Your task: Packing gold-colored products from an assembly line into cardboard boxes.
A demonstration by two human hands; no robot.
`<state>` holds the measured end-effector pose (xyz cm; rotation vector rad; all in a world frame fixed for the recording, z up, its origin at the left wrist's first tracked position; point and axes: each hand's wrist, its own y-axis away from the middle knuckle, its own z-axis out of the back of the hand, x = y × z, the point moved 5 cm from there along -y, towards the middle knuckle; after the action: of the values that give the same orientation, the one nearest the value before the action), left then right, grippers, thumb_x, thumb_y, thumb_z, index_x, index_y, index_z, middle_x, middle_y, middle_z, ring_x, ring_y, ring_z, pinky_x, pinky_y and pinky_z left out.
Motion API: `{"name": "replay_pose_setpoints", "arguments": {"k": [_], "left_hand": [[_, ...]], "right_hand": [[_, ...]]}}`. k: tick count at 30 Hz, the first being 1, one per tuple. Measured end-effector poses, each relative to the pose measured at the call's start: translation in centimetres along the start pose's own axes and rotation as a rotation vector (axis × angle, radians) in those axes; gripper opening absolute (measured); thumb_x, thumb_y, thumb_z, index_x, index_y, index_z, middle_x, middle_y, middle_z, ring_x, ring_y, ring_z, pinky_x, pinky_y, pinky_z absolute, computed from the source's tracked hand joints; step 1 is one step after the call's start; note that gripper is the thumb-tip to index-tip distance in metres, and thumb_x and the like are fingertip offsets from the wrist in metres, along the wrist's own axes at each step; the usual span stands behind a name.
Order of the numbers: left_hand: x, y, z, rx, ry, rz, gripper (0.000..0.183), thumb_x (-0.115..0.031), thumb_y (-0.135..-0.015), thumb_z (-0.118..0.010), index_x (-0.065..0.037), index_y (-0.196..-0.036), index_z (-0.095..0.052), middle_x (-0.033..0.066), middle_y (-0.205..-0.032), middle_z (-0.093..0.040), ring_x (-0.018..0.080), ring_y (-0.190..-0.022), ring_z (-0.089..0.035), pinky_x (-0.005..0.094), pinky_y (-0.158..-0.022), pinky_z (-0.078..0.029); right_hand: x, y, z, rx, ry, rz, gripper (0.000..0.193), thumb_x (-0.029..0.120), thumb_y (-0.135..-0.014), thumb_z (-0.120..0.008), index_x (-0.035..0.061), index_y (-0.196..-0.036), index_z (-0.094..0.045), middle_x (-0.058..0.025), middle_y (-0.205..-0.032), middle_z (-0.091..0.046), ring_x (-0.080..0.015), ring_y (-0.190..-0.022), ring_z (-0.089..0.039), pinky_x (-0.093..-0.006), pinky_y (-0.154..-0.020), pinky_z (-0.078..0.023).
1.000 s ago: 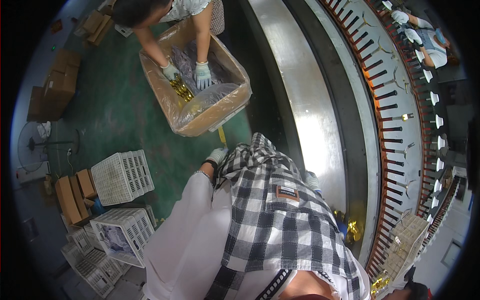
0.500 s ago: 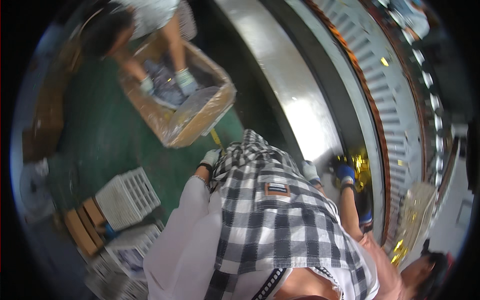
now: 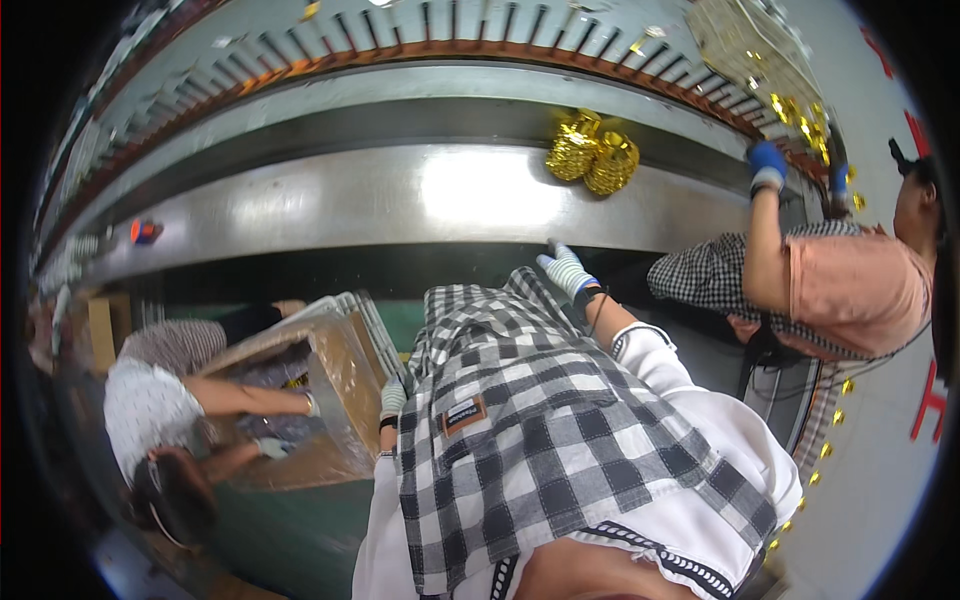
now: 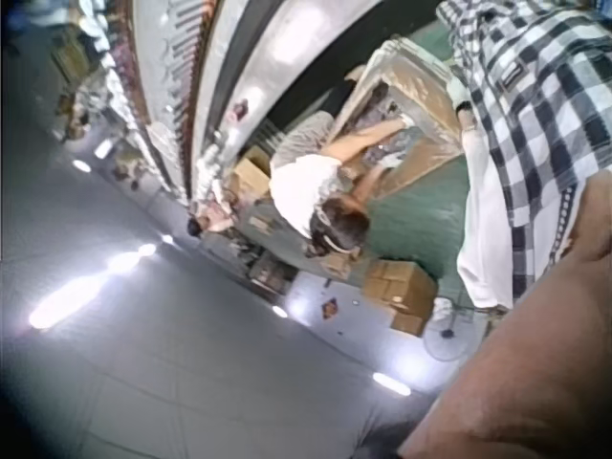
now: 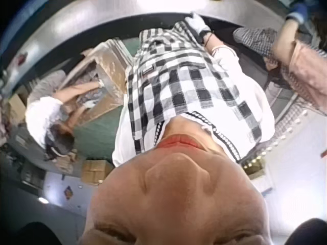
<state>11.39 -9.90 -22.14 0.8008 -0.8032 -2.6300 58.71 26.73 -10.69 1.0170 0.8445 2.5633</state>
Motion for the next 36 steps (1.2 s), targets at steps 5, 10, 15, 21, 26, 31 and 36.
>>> {"name": "replay_pose_setpoints", "arguments": {"k": [5,10,15,21,26,31,36], "left_hand": [[-12.6,-10.3,16.7,-0.145,0.729,0.097,0.057,-0.038,-0.099,-0.064,0.005,-0.135,-0.060,0.0210,-0.133,-0.066,0.0300,-0.125,-0.061,0.0366,-0.109,-0.043],[-32.1,-25.8,30.1,-0.054,0.394,-0.280,0.058,-0.040,-0.096,-0.066,0.000,-0.138,-0.059,0.0246,-0.133,-0.065,0.0338,-0.127,-0.061,0.0398,-0.108,-0.045],[-47.9,-33.3,31.4,0.115,0.414,-0.444,0.084,-0.048,-0.090,-0.074,0.004,-0.149,-0.044,0.0284,-0.147,-0.053,0.0341,-0.138,-0.052,0.0392,-0.113,-0.042],[-57.1,-38.0,27.2,-0.008,0.075,-0.188,0.106,-0.069,-0.070,-0.080,0.002,-0.144,-0.051,0.0314,-0.144,-0.051,0.0420,-0.135,-0.052,0.0429,-0.112,-0.045],[-52.9,-39.2,24.7,0.000,0.445,-0.430,0.082,-0.056,-0.069,-0.086,-0.002,-0.127,-0.064,0.0212,-0.126,-0.068,0.0352,-0.116,-0.066,0.0405,-0.103,-0.051],[-52.0,-34.6,25.6,-0.008,0.399,-0.400,0.070,-0.041,-0.068,-0.090,-0.003,-0.122,-0.065,0.0154,-0.115,-0.073,0.0278,-0.106,-0.070,0.0372,-0.095,-0.055],[-43.2,-28.7,24.5,-0.007,0.410,-0.326,0.075,-0.034,-0.066,-0.092,-0.001,-0.126,-0.061,0.0171,-0.120,-0.069,0.0273,-0.109,-0.068,0.0385,-0.097,-0.054]], "right_hand": [[6.6,-0.7,8.7,-0.505,-0.006,0.167,0.082,0.025,-0.077,-0.080,0.0044,-0.148,-0.045,-0.0286,-0.137,-0.054,-0.0460,-0.132,-0.050,-0.0455,-0.114,-0.040],[12.5,-6.0,16.2,-0.767,0.025,0.341,0.098,0.029,-0.067,-0.090,0.0107,-0.150,-0.042,-0.0282,-0.156,-0.032,-0.0498,-0.139,-0.039,-0.0481,-0.115,-0.039],[19.8,-10.6,17.0,-0.393,0.353,0.177,0.095,0.042,-0.068,-0.089,0.0222,-0.151,-0.046,-0.0203,-0.166,-0.021,-0.0439,-0.153,-0.018,-0.0595,-0.121,-0.024],[16.9,-14.3,16.8,-0.332,0.131,0.262,0.086,0.043,-0.066,-0.088,0.0108,-0.139,-0.057,-0.0188,-0.150,-0.045,-0.0392,-0.137,-0.045,-0.0470,-0.116,-0.039],[16.9,-11.6,16.4,-0.427,-0.119,0.380,0.086,0.037,-0.062,-0.092,0.0071,-0.136,-0.057,-0.0243,-0.136,-0.050,-0.0403,-0.122,-0.056,-0.0431,-0.107,-0.049],[16.6,-11.3,15.3,-0.312,-0.115,0.386,0.086,0.036,-0.063,-0.092,0.0086,-0.137,-0.057,-0.0247,-0.135,-0.050,-0.0398,-0.123,-0.056,-0.0425,-0.108,-0.049],[16.5,-6.0,8.8,-0.162,-0.066,0.490,0.081,0.034,-0.061,-0.091,0.0114,-0.133,-0.061,-0.0262,-0.135,-0.048,-0.0430,-0.125,-0.053,-0.0464,-0.108,-0.048]]}}
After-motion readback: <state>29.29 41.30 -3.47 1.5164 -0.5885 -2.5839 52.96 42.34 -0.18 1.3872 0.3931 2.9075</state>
